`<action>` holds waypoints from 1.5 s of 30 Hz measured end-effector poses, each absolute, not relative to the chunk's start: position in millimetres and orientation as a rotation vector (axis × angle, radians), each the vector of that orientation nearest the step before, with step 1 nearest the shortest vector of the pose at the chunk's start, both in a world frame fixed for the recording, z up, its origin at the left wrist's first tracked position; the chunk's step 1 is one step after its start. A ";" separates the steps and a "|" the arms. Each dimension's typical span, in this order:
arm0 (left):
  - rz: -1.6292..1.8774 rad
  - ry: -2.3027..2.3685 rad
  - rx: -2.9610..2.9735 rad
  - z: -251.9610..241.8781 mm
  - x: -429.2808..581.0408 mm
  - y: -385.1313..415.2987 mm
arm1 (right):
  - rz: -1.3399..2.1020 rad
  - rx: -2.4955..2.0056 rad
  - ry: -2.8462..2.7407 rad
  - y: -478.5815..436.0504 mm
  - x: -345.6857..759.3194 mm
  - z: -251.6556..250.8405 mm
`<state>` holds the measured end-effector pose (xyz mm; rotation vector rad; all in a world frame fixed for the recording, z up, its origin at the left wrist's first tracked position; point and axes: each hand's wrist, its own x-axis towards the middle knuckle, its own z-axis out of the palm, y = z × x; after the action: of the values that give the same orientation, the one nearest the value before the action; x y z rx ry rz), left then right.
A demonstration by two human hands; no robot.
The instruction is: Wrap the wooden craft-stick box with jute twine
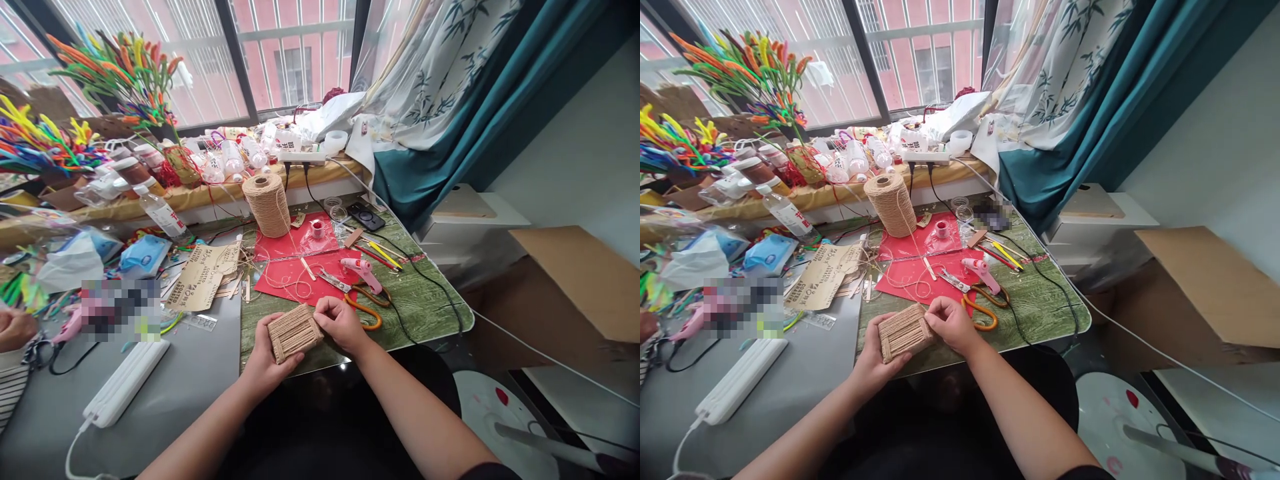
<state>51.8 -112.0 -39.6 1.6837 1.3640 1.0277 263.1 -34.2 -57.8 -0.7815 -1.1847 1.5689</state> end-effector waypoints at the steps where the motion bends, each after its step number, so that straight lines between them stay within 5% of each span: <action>1: 1.008 1.362 1.694 -36.8 50.5 -111.7 | 1.570 -0.774 -1.186 -34.1 263.0 -57.7; 9: 0.546 1.636 2.214 24.6 52.2 -98.0 | 1.565 -0.725 -1.197 -34.3 263.1 -63.9; 21: 0.414 1.621 2.433 23.9 89.1 -76.0 | 1.512 -0.754 -1.240 -36.4 264.3 -69.8; 45: 1.118 1.347 1.847 -28.4 47.3 -105.6 | 1.499 -0.817 -1.232 -37.4 265.4 -60.0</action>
<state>47.3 -105.6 -28.4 1.8470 1.3472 1.1181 265.4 -37.4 -60.0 -0.8170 -1.2320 1.4987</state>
